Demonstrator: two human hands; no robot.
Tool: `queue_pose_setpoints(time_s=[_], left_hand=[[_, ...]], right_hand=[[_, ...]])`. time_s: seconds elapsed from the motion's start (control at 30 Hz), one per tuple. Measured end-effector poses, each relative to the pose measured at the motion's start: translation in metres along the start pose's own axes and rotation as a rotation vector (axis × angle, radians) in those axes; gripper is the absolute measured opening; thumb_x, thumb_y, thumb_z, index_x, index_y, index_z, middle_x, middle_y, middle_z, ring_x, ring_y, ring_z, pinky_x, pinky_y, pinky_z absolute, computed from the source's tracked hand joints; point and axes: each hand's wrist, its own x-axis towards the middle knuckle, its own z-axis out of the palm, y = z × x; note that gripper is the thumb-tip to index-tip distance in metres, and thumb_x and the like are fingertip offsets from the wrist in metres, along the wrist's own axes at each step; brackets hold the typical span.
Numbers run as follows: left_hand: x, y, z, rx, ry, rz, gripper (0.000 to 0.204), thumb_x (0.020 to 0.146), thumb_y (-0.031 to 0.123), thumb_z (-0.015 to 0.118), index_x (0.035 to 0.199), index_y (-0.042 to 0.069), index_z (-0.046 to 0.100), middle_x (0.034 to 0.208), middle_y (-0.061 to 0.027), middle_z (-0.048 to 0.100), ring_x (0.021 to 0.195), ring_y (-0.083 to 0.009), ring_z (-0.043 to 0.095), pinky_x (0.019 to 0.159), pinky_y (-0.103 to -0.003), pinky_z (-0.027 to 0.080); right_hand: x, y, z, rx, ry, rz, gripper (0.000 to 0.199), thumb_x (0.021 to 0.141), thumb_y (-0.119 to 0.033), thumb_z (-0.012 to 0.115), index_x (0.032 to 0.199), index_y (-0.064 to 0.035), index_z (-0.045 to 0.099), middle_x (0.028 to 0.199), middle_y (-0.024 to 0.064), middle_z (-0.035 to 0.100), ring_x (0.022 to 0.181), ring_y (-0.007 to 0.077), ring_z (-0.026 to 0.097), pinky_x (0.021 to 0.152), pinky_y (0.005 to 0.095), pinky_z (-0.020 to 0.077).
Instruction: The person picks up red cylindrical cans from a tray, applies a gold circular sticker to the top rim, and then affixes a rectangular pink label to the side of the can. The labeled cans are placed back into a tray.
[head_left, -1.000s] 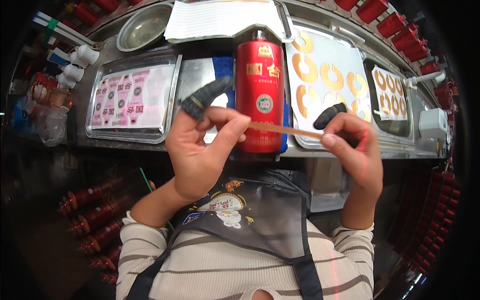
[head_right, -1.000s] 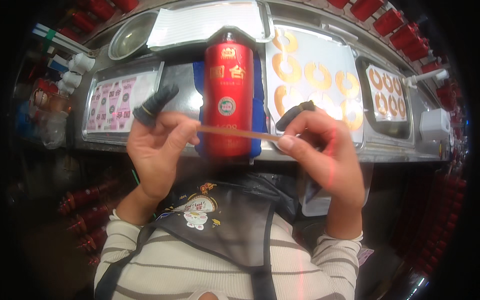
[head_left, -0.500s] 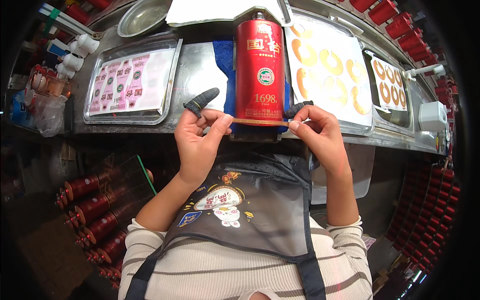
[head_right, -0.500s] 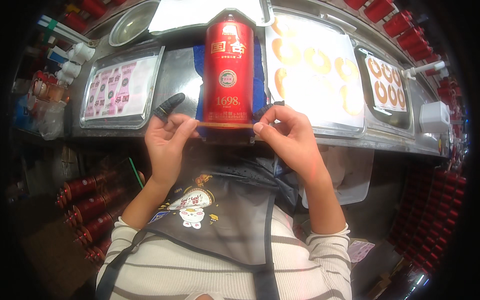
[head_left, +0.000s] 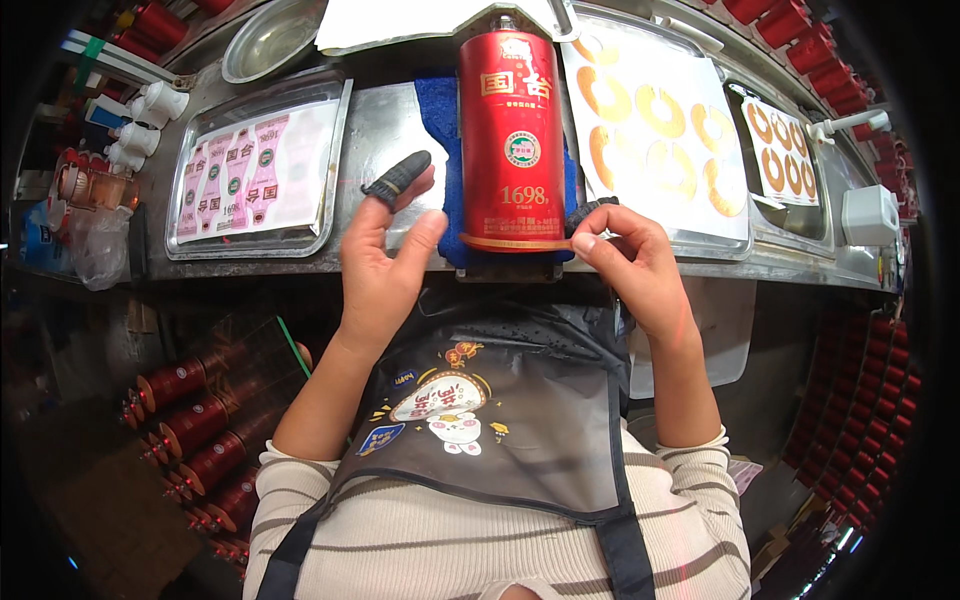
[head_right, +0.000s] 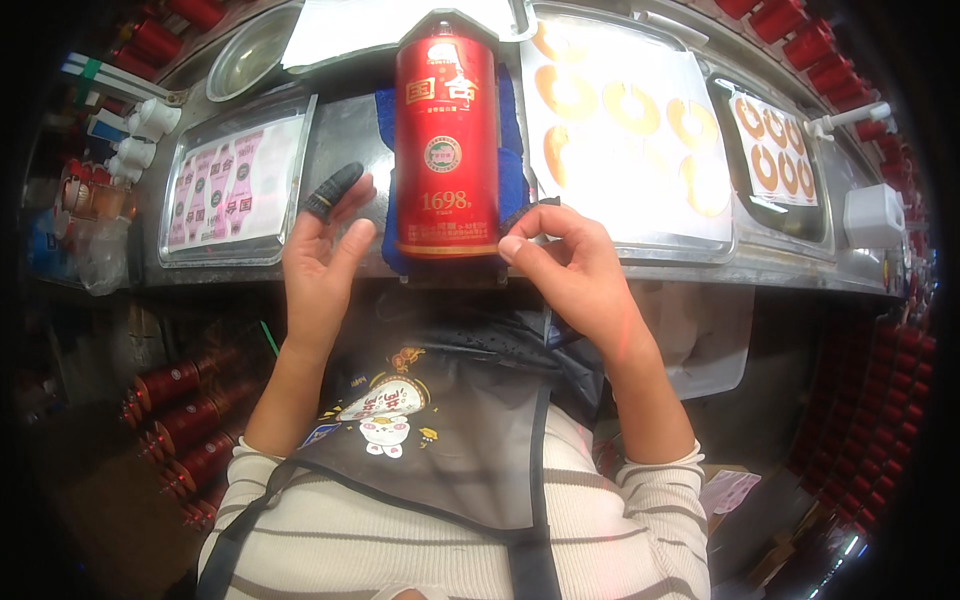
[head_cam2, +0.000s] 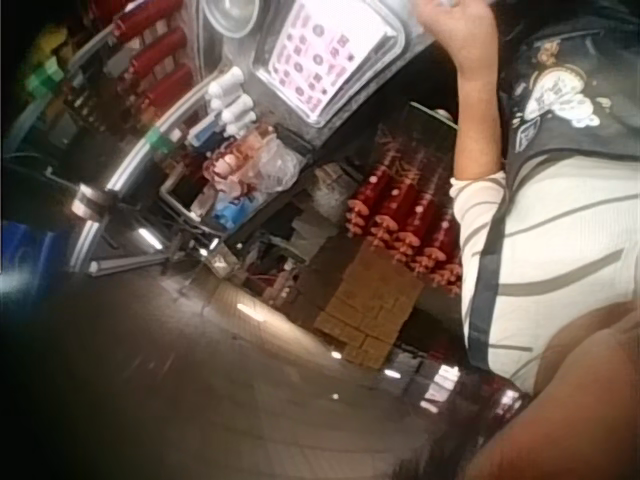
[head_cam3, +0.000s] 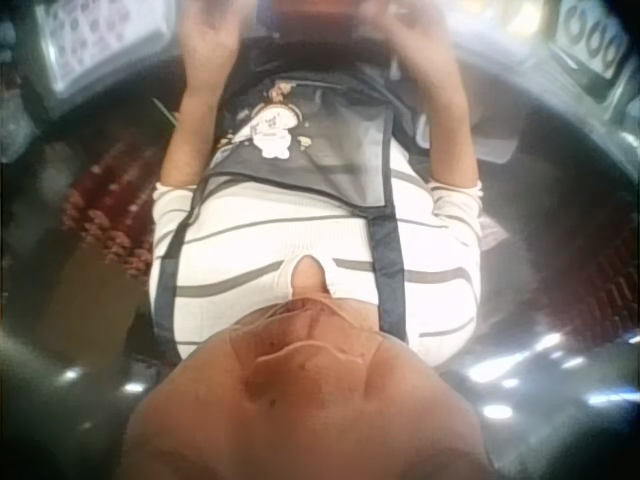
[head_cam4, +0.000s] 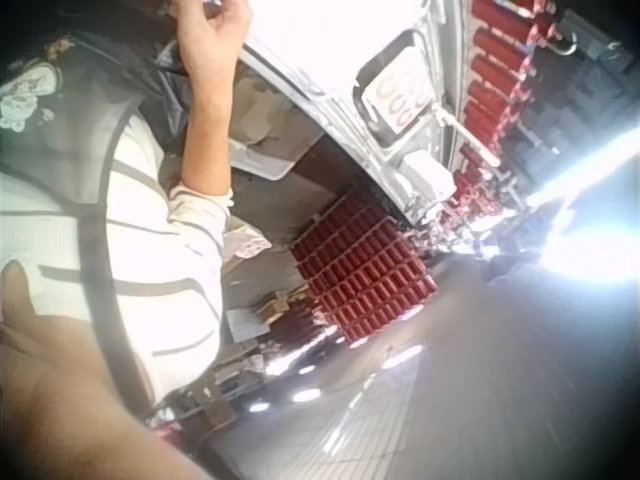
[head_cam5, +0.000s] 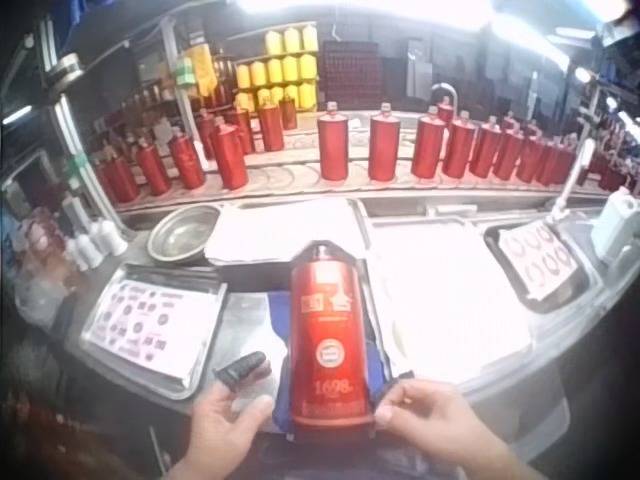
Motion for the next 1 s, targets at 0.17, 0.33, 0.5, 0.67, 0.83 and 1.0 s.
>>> queue_pose_setpoints(time_s=[0.17,0.33,0.5,0.67,0.83,1.0], left_hand=[[0.005,0.006,0.017,-0.157,-0.183,0.003,0.078,0.093,0.018,0.071,0.155,-0.004,0.028,0.156,-0.0181,0.039,0.145,-0.0248,0.036,0.120,-0.039,0.025],[0.003,0.003,0.025,-0.151,-0.188,0.013,0.081,0.093,0.019,0.072,0.155,-0.005,0.025,0.156,-0.0199,0.037,0.146,-0.0258,0.034,0.120,-0.039,0.024],[0.003,0.005,0.028,-0.139,-0.209,0.017,0.082,0.094,0.015,0.069,0.157,-0.005,0.021,0.159,-0.0206,0.032,0.148,-0.0265,0.030,0.122,-0.040,0.022],[0.002,0.003,0.029,-0.133,-0.202,0.040,0.082,0.094,0.017,0.068,0.157,-0.006,0.020,0.159,-0.0205,0.032,0.148,-0.0265,0.031,0.122,-0.040,0.021],[0.004,0.005,0.026,-0.119,-0.234,0.010,0.083,0.094,0.018,0.068,0.157,-0.006,0.020,0.159,-0.0204,0.032,0.148,-0.0266,0.031,0.122,-0.040,0.021],[0.003,0.003,0.024,-0.207,-0.220,-0.046,0.079,0.095,0.017,0.065,0.157,-0.006,0.021,0.159,-0.0205,0.032,0.148,-0.0267,0.031,0.121,-0.040,0.023]], right_hand=[[0.004,0.013,0.008,-0.020,0.051,-0.114,0.021,0.091,-0.020,0.074,0.087,-0.0048,0.060,0.080,-0.0058,0.053,0.062,-0.0011,0.041,0.055,0.0184,0.0320],[0.004,0.007,0.015,-0.110,0.077,-0.080,0.031,0.087,-0.025,0.081,0.080,-0.0041,0.058,0.086,0.0004,0.053,0.057,0.0009,0.041,0.051,0.0194,0.0328],[0.006,0.010,0.013,-0.073,0.063,-0.072,0.031,0.087,-0.023,0.080,0.079,-0.0043,0.057,0.086,0.0006,0.054,0.058,0.0006,0.044,0.051,0.0191,0.0349],[0.007,0.011,0.014,-0.036,0.046,-0.088,0.031,0.088,-0.022,0.079,0.080,-0.0041,0.056,0.086,0.0011,0.054,0.059,0.0007,0.046,0.052,0.0189,0.0368],[0.008,0.012,0.014,-0.050,0.049,-0.082,0.031,0.089,-0.023,0.079,0.081,-0.0041,0.056,0.087,0.0011,0.052,0.059,0.0010,0.046,0.053,0.0188,0.0373],[0.008,0.013,0.012,-0.056,0.024,-0.089,0.026,0.094,-0.022,0.072,0.085,-0.0031,0.057,0.088,0.0014,0.052,0.065,0.0031,0.049,0.058,0.0203,0.0407]])
